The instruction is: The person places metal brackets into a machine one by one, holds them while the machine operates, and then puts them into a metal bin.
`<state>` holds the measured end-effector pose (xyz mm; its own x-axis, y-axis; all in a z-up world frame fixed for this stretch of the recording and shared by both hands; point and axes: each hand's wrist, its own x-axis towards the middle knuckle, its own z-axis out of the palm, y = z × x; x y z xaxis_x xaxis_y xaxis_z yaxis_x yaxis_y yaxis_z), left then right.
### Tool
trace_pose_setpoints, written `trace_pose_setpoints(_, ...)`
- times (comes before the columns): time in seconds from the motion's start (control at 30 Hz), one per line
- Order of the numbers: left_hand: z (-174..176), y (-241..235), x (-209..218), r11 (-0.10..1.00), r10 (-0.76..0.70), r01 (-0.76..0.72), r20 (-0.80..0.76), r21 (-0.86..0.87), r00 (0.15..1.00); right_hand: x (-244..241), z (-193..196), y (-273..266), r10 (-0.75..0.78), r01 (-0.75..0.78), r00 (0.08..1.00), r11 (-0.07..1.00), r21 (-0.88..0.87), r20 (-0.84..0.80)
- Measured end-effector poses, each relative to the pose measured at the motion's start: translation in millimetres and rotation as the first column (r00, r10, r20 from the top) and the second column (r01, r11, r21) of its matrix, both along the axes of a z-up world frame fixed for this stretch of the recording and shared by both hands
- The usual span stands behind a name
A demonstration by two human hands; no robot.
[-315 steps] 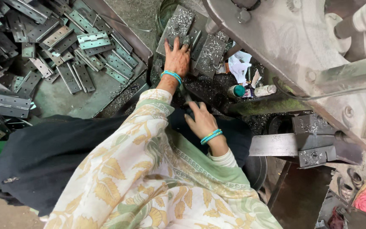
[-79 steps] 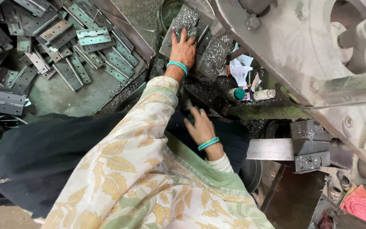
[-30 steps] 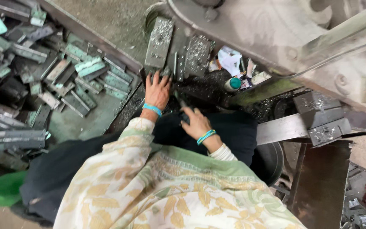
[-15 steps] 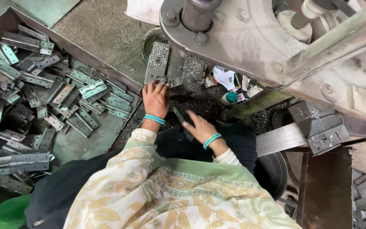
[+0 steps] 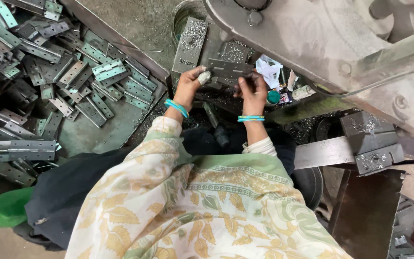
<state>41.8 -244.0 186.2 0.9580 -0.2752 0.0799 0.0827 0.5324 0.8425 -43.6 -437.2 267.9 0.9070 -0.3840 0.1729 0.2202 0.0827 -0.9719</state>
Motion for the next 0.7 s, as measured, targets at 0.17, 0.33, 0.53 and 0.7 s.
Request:
trace_pose_setpoints(0.17,60.3,14.4,4.8,0.179,0.153,-0.566,0.545,0.805,0.824,10.2,-8.6,3.6,-0.07,0.268,0.957,0.576,-0.772,0.28)
trace_pose_setpoints(0.33,67.6,20.2,-29.1,0.161,0.035,-0.645,0.648,0.747,0.76,23.4,-39.3,25.1,0.119,0.023,0.991,0.285,-0.958,0.06)
trace_pose_setpoints(0.53,35.8,-5.4,-39.8,-0.086,-0.245,-0.643,0.61,0.761,0.754,-5.3,1.8,38.5,0.129,-0.175,0.982,0.36,-0.916,-0.137)
trace_pose_setpoints(0.7,23.4,-18.4,-21.2,-0.178,-0.308,-0.624,0.559,0.761,0.77,-77.6,44.9,39.2,0.154,-0.434,0.901,0.253,-0.865,-0.407)
